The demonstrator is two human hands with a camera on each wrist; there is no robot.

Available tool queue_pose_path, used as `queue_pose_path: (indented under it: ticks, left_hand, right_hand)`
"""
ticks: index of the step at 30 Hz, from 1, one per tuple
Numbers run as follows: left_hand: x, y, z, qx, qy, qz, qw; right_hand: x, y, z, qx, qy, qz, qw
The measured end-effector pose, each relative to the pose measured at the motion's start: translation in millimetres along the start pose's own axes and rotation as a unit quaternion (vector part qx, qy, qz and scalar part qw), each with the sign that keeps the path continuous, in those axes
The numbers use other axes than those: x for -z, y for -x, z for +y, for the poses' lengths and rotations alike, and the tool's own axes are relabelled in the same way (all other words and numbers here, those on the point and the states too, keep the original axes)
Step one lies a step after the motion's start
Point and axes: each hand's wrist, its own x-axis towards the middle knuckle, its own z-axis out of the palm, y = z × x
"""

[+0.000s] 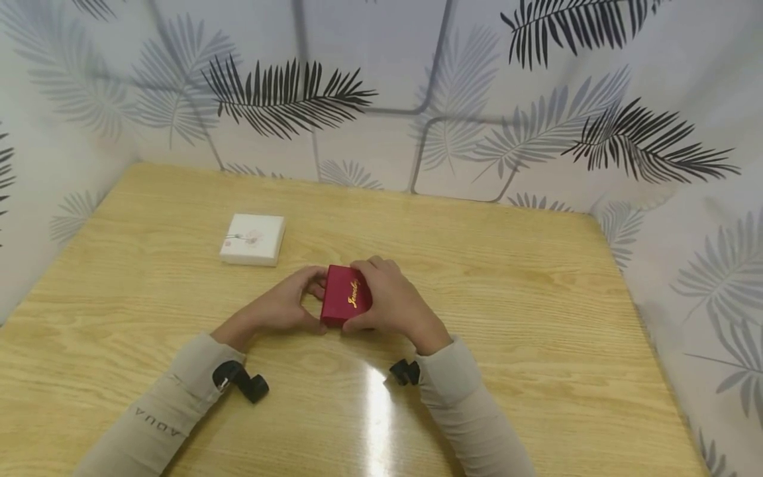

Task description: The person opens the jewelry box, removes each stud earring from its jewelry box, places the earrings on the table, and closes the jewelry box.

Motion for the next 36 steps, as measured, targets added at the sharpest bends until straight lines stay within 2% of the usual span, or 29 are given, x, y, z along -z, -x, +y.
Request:
queue_pose_path:
  ticks: [14, 26, 36]
  left_hand:
    - [0.5, -1.8, -3.2, -0.003, 0.007, -0.005, 1.0000]
    - [-0.3, -0.1, -0.1, 0.002, 0.007, 0.000, 1.0000]
    - [-1.1, -1.0, -1.2, 0.001, 0.007, 0.001, 1.0000]
  right_hand:
    - [1.8, 1.0, -0.4, 0.004, 0.003, -0.004, 1.0000]
    - [5.7, 2.3, -0.5, -0.002, 0.012, -0.013, 0.9998]
    - [11.1, 3.3, 4.0, -0.004, 0.012, -0.001, 0.9999]
